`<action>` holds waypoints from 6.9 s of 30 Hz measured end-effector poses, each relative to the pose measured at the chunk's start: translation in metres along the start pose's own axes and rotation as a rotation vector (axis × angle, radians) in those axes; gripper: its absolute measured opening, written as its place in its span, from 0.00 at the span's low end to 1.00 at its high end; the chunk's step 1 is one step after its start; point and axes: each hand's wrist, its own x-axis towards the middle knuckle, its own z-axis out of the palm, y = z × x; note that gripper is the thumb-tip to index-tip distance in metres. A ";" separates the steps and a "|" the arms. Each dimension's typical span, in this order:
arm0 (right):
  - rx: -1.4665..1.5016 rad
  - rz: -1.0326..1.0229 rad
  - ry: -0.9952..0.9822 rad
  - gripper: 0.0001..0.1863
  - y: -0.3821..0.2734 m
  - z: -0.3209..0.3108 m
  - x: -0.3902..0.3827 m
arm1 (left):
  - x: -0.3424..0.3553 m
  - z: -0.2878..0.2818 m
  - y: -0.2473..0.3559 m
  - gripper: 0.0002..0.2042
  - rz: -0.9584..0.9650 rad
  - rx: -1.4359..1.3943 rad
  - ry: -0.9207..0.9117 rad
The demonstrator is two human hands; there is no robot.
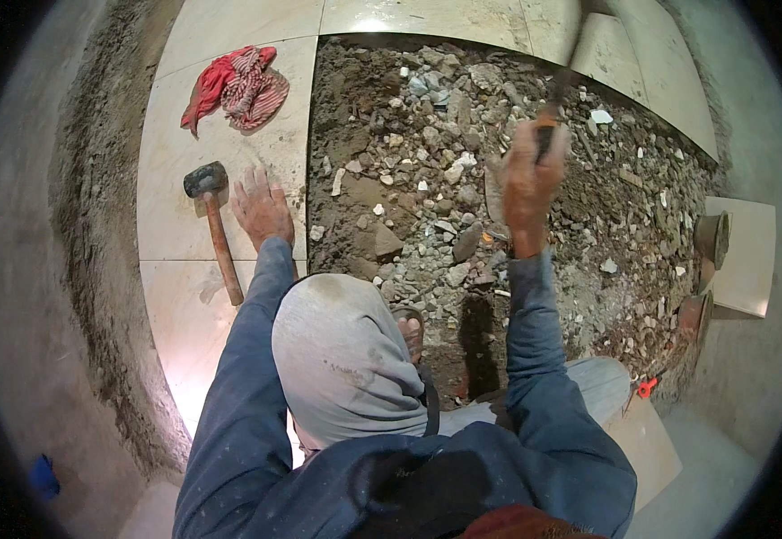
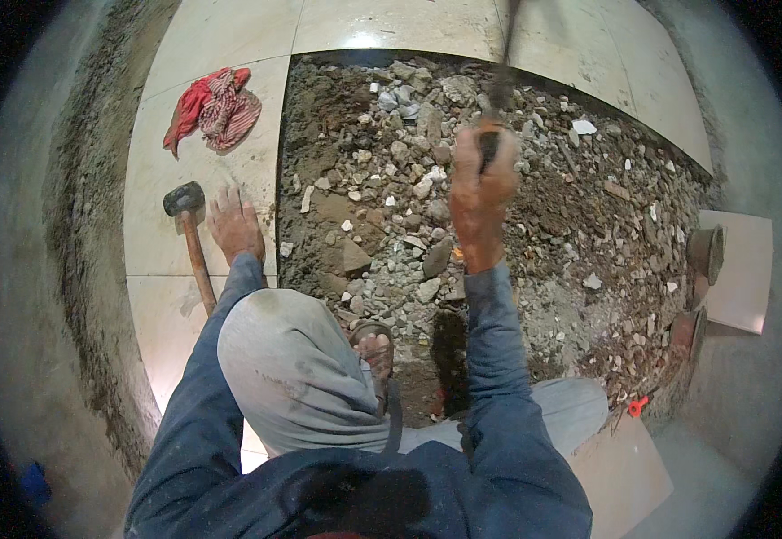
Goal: The person prepares the ground by removing debris, applies mortar, and then positions and taps tiles into place using a hammer and a trowel.
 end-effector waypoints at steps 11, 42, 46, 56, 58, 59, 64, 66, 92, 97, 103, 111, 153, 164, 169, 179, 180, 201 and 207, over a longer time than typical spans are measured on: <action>-0.408 0.281 -0.503 0.16 0.091 0.031 -0.048 | -0.002 0.001 -0.005 0.25 0.058 -0.086 0.072; -0.610 0.129 -1.095 0.22 0.058 -0.060 -0.126 | 0.000 0.029 -0.019 0.24 0.125 -0.074 0.182; -0.632 0.205 -0.917 0.23 0.053 -0.080 -0.145 | 0.000 0.024 -0.013 0.24 0.133 -0.113 0.251; 0.025 0.025 -0.055 0.12 0.029 -0.095 -0.096 | 0.008 0.041 -0.022 0.25 0.095 -0.019 0.162; -0.175 0.155 -0.188 0.11 0.067 -0.087 -0.125 | 0.013 0.054 -0.029 0.25 0.092 0.089 0.193; -0.706 -0.286 -0.353 0.12 0.085 -0.081 -0.139 | 0.017 0.059 -0.036 0.23 0.227 0.055 0.236; -0.175 0.679 -0.446 0.18 0.112 -0.077 -0.168 | 0.032 0.064 -0.042 0.28 0.173 -0.065 0.062; -0.061 0.542 -0.420 0.16 0.095 -0.082 -0.167 | 0.024 0.045 -0.033 0.30 0.092 -0.167 0.011; -0.816 0.044 -0.560 0.19 0.159 -0.221 -0.133 | -0.113 -0.404 0.213 0.20 0.402 -1.809 -0.210; -0.850 -0.041 -0.689 0.16 0.148 -0.313 -0.097 | -0.152 -0.415 0.264 0.18 0.669 -1.768 -0.773; -0.966 0.133 -0.737 0.16 0.150 -0.371 -0.119 | -0.189 -0.329 0.300 0.14 0.304 -1.442 -0.986; -0.421 0.562 -0.579 0.23 0.191 -0.407 -0.156 | -0.190 -0.314 0.325 0.12 0.260 -1.329 -1.036; -0.890 1.442 0.472 0.39 0.226 -0.737 -0.382 | -0.184 -0.295 0.317 0.14 0.356 -1.199 -1.139; -0.613 1.380 0.522 0.38 0.209 -0.724 -0.524 | -0.180 -0.305 0.315 0.16 0.307 -1.394 -1.249; -0.731 1.256 0.643 0.29 0.191 -0.658 -0.621 | -0.184 -0.313 0.306 0.16 0.387 -1.328 -1.269; -1.553 0.671 0.422 0.28 0.206 -0.538 -0.547 | -0.179 -0.293 0.327 0.14 0.243 -1.278 -1.258; -1.545 0.595 0.298 0.26 0.215 -0.545 -0.520 | -0.180 -0.293 0.328 0.14 0.306 -1.264 -1.286; -0.442 0.866 0.417 0.17 0.118 -0.343 -0.494 | -0.182 -0.286 0.321 0.14 0.426 -1.166 -1.288; -0.618 0.944 0.293 0.22 0.093 -0.353 -0.545 | -0.178 -0.284 0.307 0.16 0.418 -1.119 -1.329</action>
